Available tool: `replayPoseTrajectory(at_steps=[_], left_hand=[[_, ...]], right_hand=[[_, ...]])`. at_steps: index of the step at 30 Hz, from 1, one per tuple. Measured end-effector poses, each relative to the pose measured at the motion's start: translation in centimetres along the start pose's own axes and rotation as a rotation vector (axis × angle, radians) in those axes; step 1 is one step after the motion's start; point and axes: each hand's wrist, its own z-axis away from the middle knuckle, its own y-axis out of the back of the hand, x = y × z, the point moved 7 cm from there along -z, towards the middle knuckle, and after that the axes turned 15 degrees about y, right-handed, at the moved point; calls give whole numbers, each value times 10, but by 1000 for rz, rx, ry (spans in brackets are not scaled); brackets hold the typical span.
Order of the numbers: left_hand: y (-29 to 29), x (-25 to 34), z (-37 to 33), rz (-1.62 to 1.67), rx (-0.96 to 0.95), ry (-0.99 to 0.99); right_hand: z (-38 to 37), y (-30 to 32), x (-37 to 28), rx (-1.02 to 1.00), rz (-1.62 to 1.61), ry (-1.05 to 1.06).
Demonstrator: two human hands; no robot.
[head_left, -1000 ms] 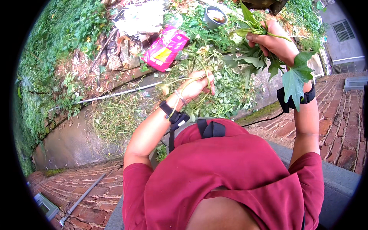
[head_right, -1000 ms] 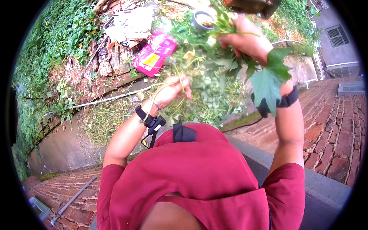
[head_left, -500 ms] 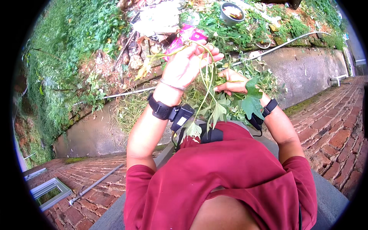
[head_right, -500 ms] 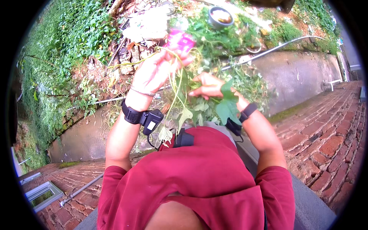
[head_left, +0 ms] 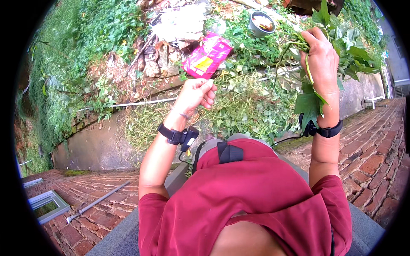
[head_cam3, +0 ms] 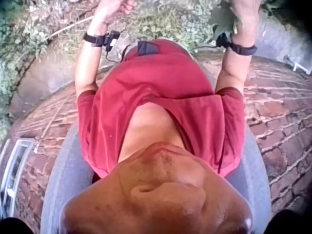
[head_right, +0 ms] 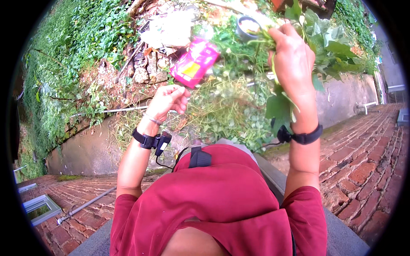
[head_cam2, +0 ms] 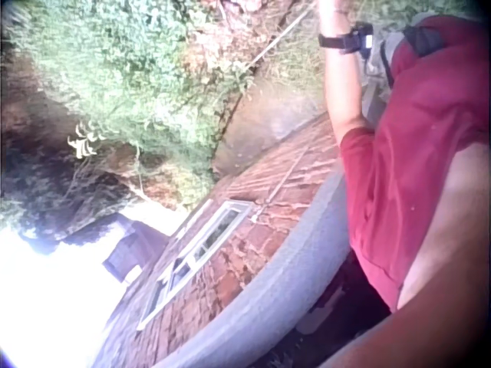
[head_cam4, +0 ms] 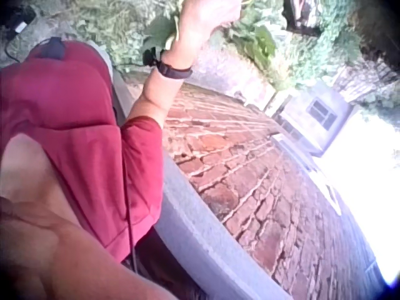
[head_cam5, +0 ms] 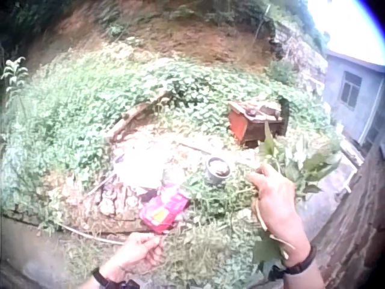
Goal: The person strips leaves from various plant stems by hand and places the gathered leaves onto a pile on their lap.
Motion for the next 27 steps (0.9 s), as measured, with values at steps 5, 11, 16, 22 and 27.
replayPoseTrajectory(at_steps=[5, 11, 16, 22, 27], left_hand=[[-90, -4, -14, 92, -392, 96], [-111, -2, -44, 314, -389, 179], [-92, -5, -57, 65, -270, 204], [-8, -29, -32, -537, 392, 58], [6, -33, -11, -738, 390, 85]], right_hand=[[16, -35, -32, -168, -143, 5], [75, -76, -90, -340, -531, -46], [171, -161, -114, -542, -1109, -202], [206, -193, -41, -629, -1084, -630], [244, -283, -61, -583, -1476, -953]])
